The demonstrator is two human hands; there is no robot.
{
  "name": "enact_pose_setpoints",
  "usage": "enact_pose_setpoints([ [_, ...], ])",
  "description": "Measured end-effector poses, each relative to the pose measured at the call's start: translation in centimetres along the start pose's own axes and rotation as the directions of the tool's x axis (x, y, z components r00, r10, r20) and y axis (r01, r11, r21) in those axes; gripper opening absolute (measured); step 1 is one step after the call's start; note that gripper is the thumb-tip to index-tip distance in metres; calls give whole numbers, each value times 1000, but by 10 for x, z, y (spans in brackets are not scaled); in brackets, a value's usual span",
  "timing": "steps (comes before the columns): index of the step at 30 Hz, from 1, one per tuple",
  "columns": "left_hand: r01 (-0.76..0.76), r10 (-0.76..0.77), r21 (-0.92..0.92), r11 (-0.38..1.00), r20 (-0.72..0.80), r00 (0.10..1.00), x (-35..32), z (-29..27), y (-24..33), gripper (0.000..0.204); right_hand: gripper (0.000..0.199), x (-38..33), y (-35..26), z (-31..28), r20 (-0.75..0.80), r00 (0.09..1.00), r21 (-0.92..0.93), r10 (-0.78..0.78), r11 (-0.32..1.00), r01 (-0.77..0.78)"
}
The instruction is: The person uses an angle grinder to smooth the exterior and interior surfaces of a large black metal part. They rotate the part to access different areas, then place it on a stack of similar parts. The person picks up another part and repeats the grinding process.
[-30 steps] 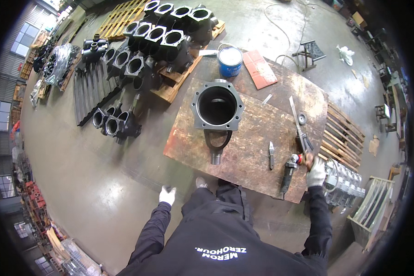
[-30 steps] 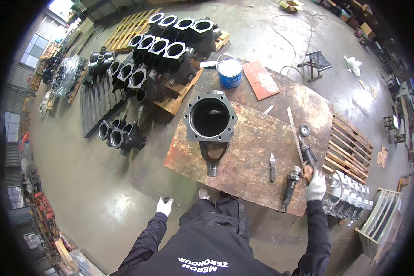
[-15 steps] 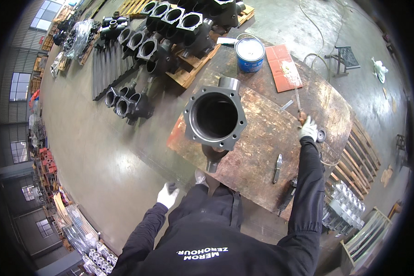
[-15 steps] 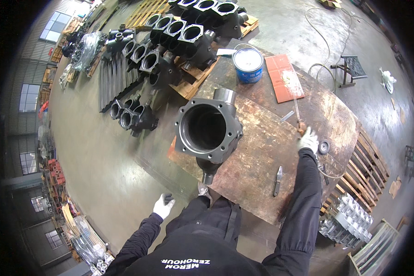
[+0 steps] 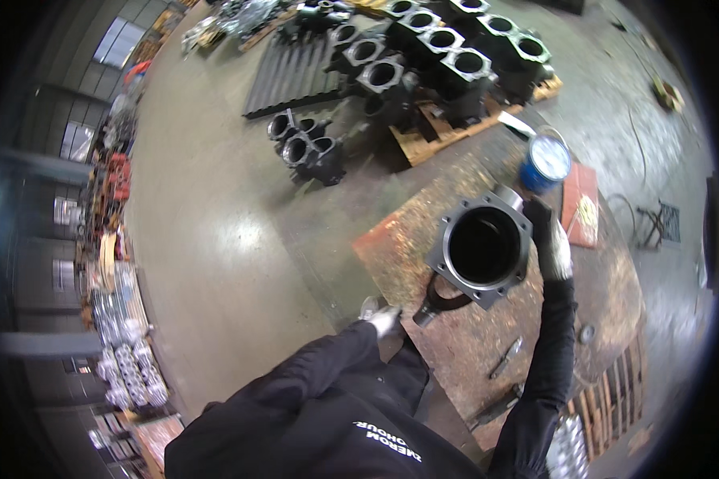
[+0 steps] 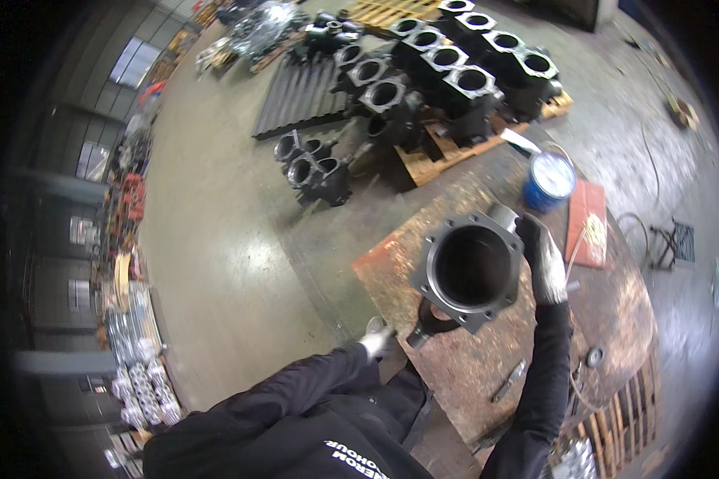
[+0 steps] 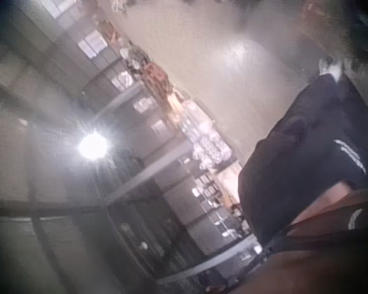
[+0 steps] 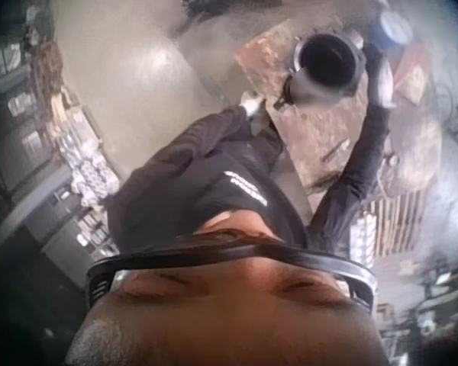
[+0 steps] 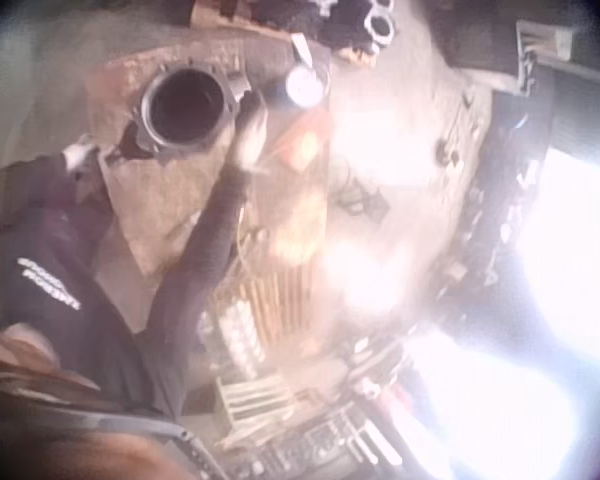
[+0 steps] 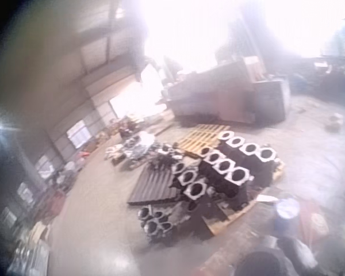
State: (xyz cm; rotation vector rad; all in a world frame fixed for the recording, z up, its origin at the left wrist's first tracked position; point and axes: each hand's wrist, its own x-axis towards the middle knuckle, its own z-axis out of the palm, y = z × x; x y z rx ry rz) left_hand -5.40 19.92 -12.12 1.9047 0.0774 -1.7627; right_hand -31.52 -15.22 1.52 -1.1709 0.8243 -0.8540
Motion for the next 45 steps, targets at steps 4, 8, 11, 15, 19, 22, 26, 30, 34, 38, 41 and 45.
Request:
enact_pose_setpoints([
  [4, 142, -149, -332, 933, 3, 989, 48, 58, -17, 48, 74, 1, -28, 59, 72, 993, -823, -98, 556, 114],
  [8, 329, -178, -607, 723, 296, 938, 88, 93, -17, 39, 42, 7, -37, 88, -135, 987, -937, -89, 335, -98],
  [11, 48, -29, -121, 992, 157, 987, 92, 100, -17, 37, 41, 10, -36, 85, -194, 978, -957, -75, 235, -172],
  [15, 171, -131, -405, 898, 126, 983, 83, 63, 6, 34, 44, 0, -25, 79, -360, 930, -931, -73, 102, -352],
  [19, 35, 2, 302, 953, -121, 993, 101, -46, 95, 34, 38, -51, -8, 109, -459, 877, -888, -141, 106, -447],
  [22, -322, 322, 845, 428, 191, 927, 96, -109, 159, 32, 38, -88, 5, 151, -564, 813, -823, -145, 24, -567],
  [26, -355, 299, 868, 348, 256, 919, 89, -155, 194, 35, 44, -99, 28, 197, -688, 724, -671, -42, 418, -613],
  [30, -69, 106, 398, 915, -72, 992, 92, -150, 169, 48, 56, -99, 30, 188, -671, 732, -547, 122, 584, -599],
  [34, 5, -198, -677, 736, -208, 958, 99, -127, 131, 41, 59, -96, 24, 153, -63, 808, 508, 585, 716, -479],
  [38, -218, -115, -911, 350, -273, 955, 106, -118, 130, 29, 58, -81, 44, 141, -389, 747, 284, 539, 841, -460],
  [41, 70, -151, -997, -7, 71, 986, 97, -123, 138, 24, 57, -81, 54, 143, -523, 674, 210, 522, 845, -492],
  [45, 32, -76, -999, 18, 31, 997, 91, -131, 144, 24, 56, -87, 61, 152, -608, 614, 178, 503, 840, -512],
])
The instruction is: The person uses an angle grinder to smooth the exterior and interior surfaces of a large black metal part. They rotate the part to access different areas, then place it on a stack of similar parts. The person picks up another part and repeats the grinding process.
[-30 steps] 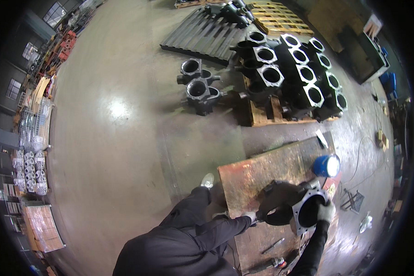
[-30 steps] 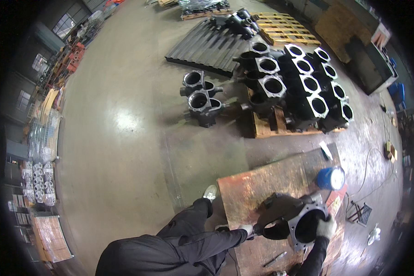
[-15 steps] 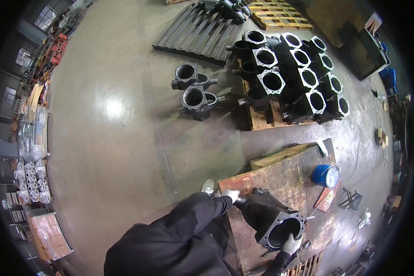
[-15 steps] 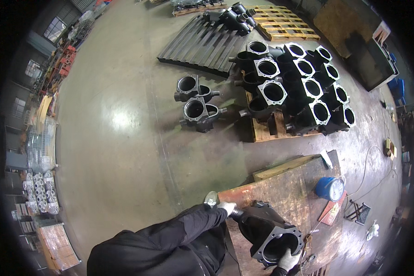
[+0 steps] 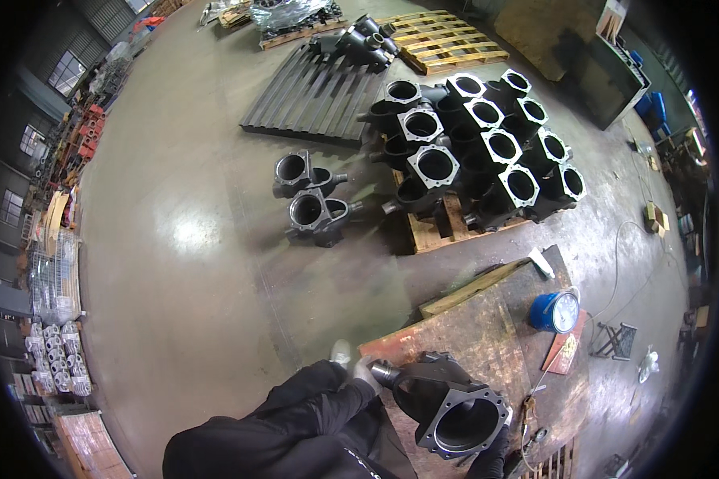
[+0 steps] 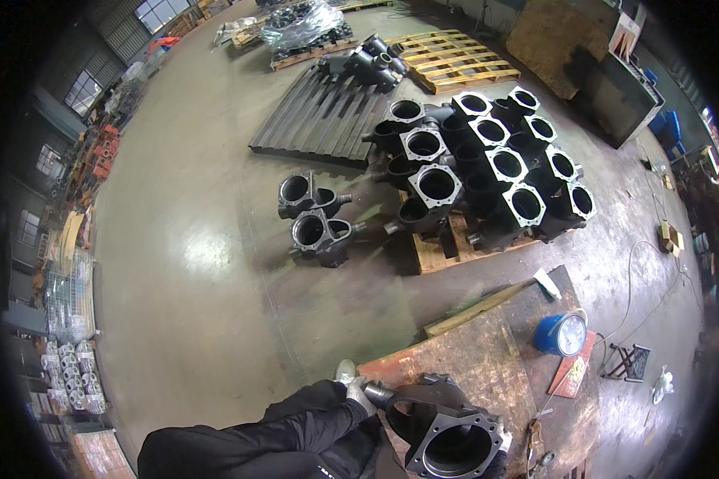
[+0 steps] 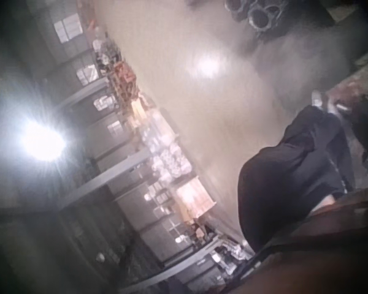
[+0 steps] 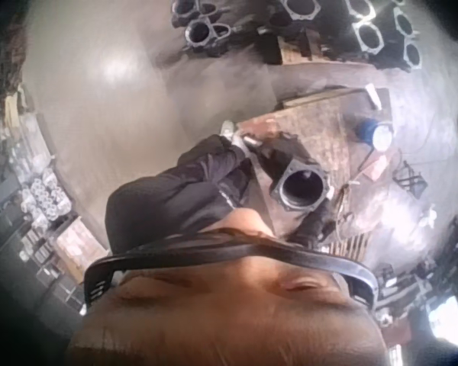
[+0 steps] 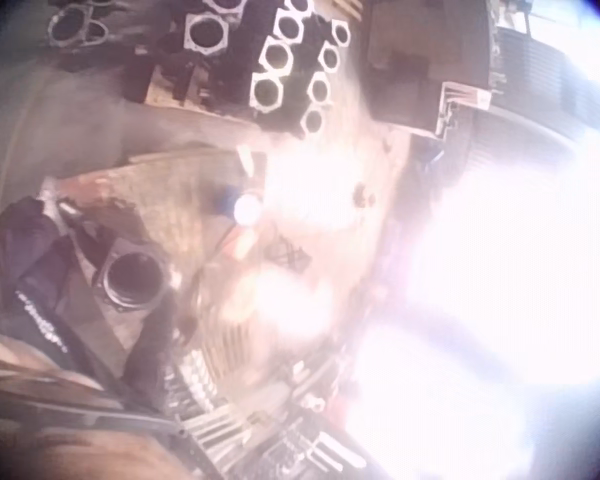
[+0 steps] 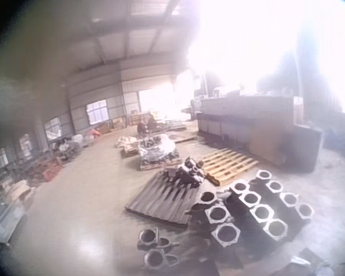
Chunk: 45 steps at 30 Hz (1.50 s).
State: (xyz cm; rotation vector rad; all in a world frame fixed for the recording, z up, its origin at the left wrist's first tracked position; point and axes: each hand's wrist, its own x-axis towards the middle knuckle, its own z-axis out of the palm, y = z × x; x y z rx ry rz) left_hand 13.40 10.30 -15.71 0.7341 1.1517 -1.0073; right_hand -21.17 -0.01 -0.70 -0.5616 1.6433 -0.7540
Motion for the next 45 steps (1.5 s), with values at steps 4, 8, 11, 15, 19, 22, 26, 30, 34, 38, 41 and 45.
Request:
enact_pose_setpoints([
  [4, 63, -64, 100, 993, 9, 998, 14, -2, 9, 19, 55, -1, 8, 21, -42, 999, -24, -6, 1000, 5],
  [8, 95, -87, 147, 985, -63, 994, 31, 3, 23, 13, 54, -2, 10, 51, -63, 998, -41, -9, 999, 6],
  [11, 83, -77, 231, 969, -35, 996, 33, 15, 40, 13, 53, -7, 17, 80, -80, 997, -47, -13, 999, 9],
  [15, 40, -15, 276, 960, -95, 995, 17, 29, 93, 12, 52, -13, 34, 128, -69, 997, -76, 19, 997, -25],
  [19, -91, 95, 234, 968, -5, 995, -6, 38, 178, 12, 51, -19, 51, 182, -50, 997, -88, 50, 995, -54],
  [22, -138, 132, 195, 971, 43, 990, -20, 51, 251, 11, 50, -29, 64, 233, -43, 997, -97, 61, 993, -64],
  [26, -214, 213, 150, 965, 23, 977, -41, 76, 353, 14, 49, -53, 74, 311, -11, 998, -157, 59, 986, -60],
  [30, -267, 265, 47, 963, 30, 964, -63, 112, 444, 18, 49, -66, 64, 398, 53, 997, -234, 49, 972, -35],
  [34, -326, 326, -19, 945, 146, 934, -70, 159, 521, 17, 48, -61, 52, 494, 125, 991, -265, 48, 964, -13],
  [38, -342, 349, -116, 933, 56, 935, -64, 210, 574, 18, 47, -36, 34, 579, 188, 981, -269, 55, 963, -2],
  [41, -265, 276, -147, 953, 63, 959, -58, 244, 603, 19, 47, -7, 23, 635, 222, 972, -286, 75, 958, -9],
  [45, -468, 469, -25, 883, 36, 883, -47, 287, 630, 20, 46, 30, 4, 705, 254, 961, -312, 106, 950, -22],
])
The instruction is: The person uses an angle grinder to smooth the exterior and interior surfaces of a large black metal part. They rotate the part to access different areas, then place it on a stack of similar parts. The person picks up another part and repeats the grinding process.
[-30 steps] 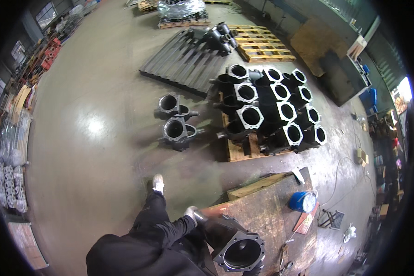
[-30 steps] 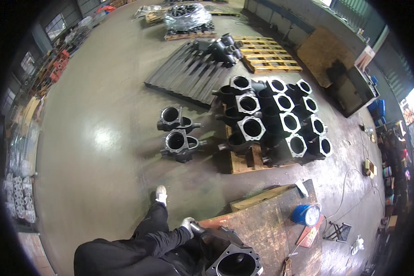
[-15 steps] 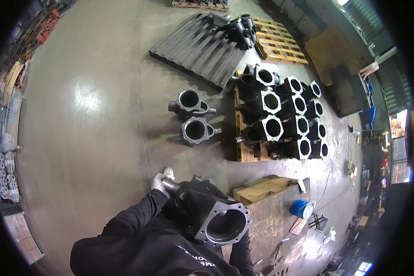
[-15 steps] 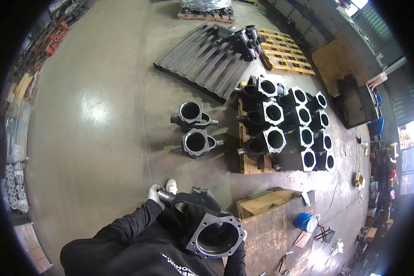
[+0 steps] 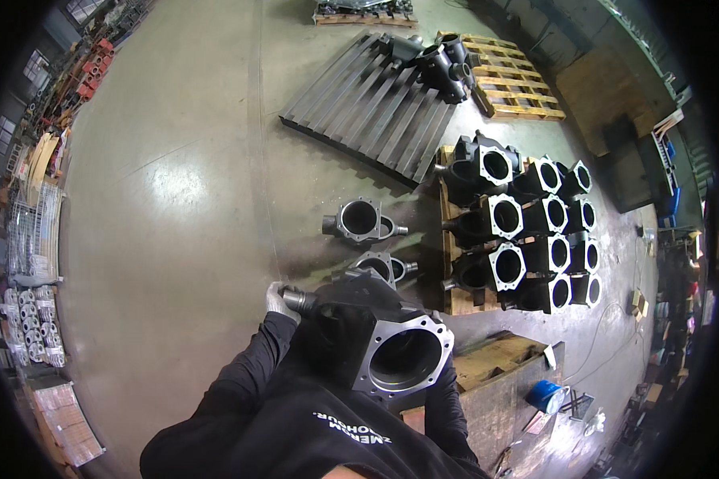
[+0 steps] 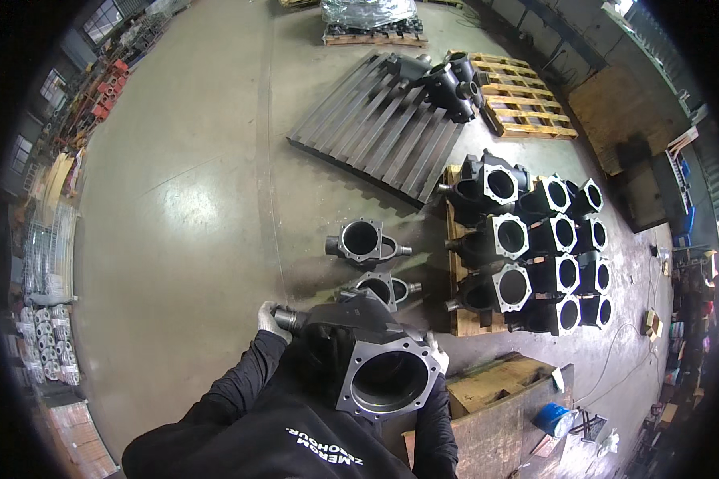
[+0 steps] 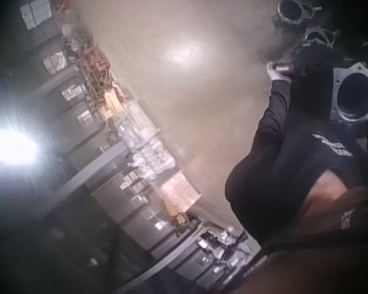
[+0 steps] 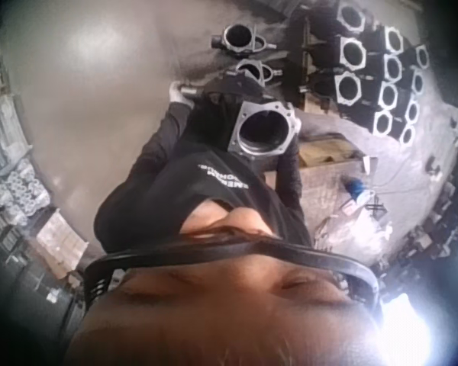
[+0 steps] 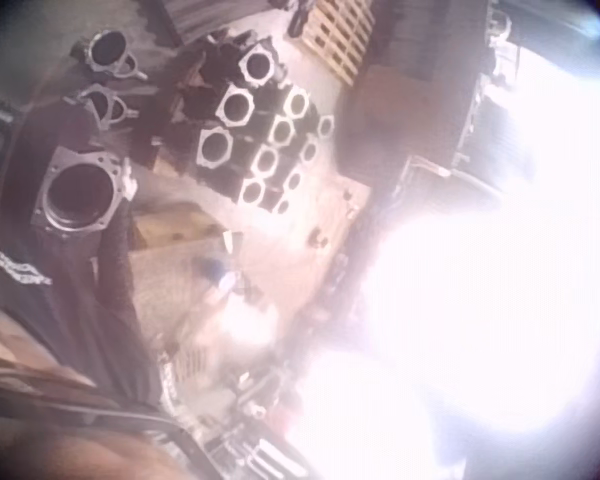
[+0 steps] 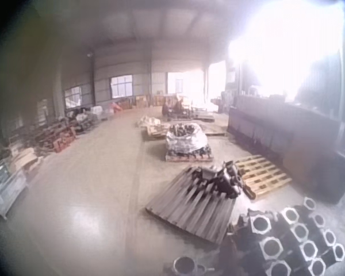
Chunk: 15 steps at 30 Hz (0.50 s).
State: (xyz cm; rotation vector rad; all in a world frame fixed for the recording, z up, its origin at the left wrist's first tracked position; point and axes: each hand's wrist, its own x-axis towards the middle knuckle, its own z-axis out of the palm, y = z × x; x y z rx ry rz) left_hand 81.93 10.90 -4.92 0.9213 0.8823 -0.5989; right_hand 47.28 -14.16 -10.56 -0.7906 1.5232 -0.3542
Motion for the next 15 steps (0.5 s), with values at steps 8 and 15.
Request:
enact_pose_setpoints([
  [8, 168, -164, -41, 985, 81, 983, 95, 82, 32, 24, 42, 49, -65, 85, -15, 1000, 42, -8, 999, 8],
  [15, 259, -264, 85, 962, 53, 963, 208, 163, 54, 20, 46, 94, -89, 160, -116, 989, -6, 89, 996, -90],
])
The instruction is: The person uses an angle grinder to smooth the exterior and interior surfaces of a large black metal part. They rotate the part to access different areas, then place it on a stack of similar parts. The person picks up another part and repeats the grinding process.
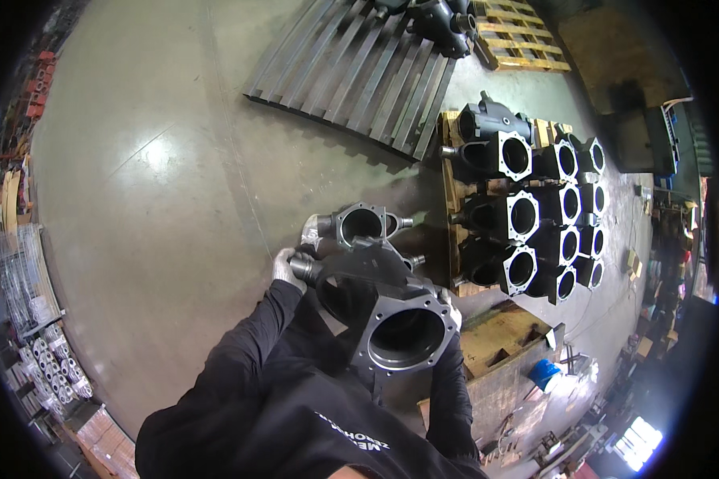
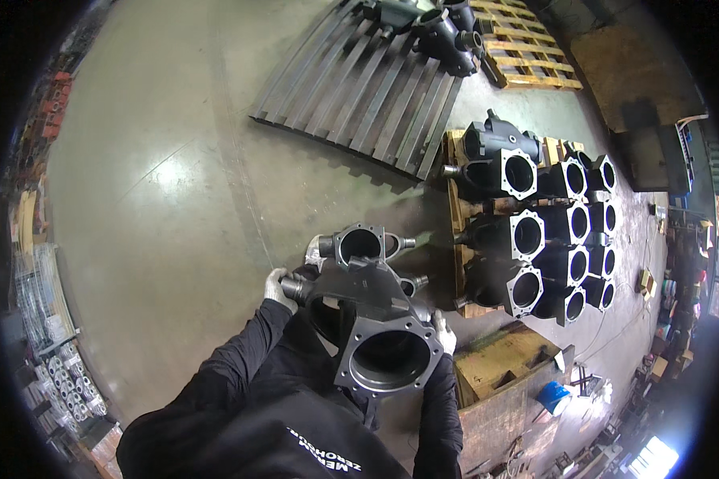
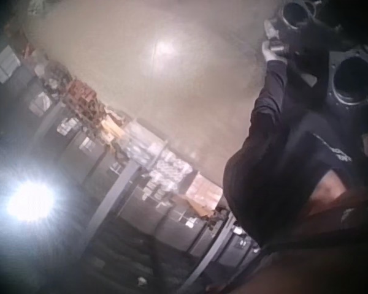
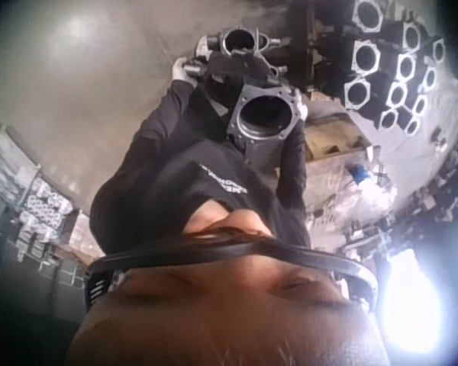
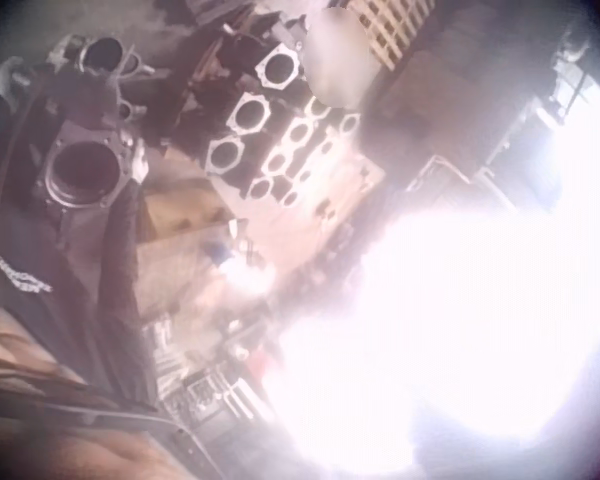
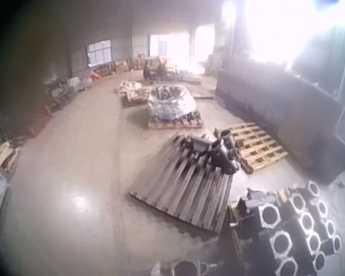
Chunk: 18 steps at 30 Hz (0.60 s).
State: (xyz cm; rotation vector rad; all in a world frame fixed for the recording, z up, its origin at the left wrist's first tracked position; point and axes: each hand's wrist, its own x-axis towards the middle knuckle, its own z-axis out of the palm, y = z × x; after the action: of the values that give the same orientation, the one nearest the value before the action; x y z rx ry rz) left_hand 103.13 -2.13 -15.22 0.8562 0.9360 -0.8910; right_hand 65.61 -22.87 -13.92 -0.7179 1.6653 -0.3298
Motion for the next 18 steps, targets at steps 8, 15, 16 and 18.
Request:
enact_pose_setpoints([
  [8, 74, -80, -41, 996, -177, 981, 87, 35, 39, 16, 47, 41, -63, 81, -22, 999, -145, -47, 988, 43],
  [15, 125, -142, -84, 989, -243, 960, 102, 45, 51, 14, 48, 75, -82, 112, 50, 998, -34, 27, 999, -26],
  [16, 116, -131, -72, 991, -241, 962, 101, 46, 51, 15, 48, 78, -86, 113, 32, 999, -81, 30, 996, -27],
  [18, 86, -93, -41, 995, -229, 969, 101, 48, 53, 19, 45, 82, -90, 119, 17, 999, -101, 41, 994, -39],
])
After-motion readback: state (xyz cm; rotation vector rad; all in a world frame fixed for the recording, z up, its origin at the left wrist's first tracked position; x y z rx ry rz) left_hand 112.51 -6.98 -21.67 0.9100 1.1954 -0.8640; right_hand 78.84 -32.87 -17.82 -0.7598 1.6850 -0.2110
